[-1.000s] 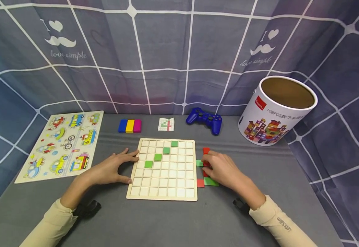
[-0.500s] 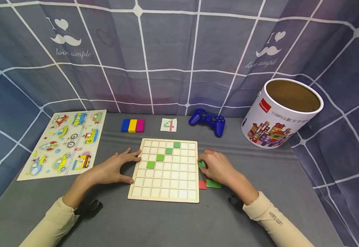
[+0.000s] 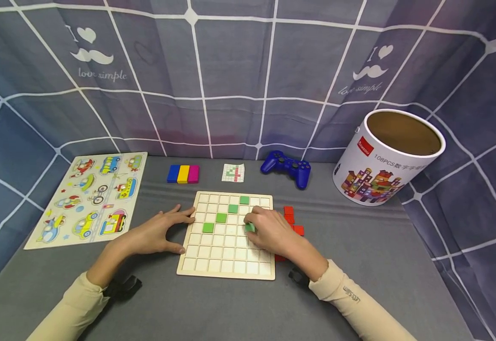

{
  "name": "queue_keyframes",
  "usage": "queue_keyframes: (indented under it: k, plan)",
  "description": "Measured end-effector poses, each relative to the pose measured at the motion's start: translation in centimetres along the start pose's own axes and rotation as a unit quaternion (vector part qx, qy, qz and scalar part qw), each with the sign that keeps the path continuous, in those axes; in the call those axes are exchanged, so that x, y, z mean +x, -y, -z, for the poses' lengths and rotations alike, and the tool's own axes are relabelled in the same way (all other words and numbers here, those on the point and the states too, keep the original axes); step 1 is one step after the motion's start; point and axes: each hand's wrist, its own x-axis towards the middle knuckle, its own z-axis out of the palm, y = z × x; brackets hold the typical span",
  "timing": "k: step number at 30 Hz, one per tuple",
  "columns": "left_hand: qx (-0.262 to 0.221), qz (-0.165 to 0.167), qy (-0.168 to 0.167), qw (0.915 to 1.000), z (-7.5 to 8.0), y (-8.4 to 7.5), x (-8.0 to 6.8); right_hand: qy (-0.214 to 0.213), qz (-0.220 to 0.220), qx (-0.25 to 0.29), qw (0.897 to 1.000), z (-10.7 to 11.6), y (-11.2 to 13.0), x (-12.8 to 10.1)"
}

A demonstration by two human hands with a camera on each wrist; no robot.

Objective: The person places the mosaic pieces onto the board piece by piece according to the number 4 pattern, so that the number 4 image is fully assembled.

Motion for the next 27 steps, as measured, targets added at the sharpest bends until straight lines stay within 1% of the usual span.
queue_keyframes:
  k: [5,13,19,23,27]
  plan:
    - [-0.001,0.001,0.004,1.0000,0.1,0.0,0.0,0.018,0.014,0.006,1.000,-1.3,2.0,1.6]
    - [-0.006,-0.004,0.003,1.0000,0.0,0.1,0.0,0.047,0.059,0.003,0.997,-3.3,4.6,4.1]
    - [-0.009,-0.010,-0.002,0.9999,0.0,0.1,0.0,0.062,0.060,-0.007,0.996,-4.1,5.3,5.2]
    - [-0.012,-0.008,-0.004,0.9999,0.0,0.1,-0.1,0.074,0.065,-0.014,0.995,-4.3,5.6,5.7]
    - [-0.014,-0.005,-0.004,0.9999,0.1,0.1,-0.1,0.094,0.072,-0.009,0.993,-4.4,5.9,6.0]
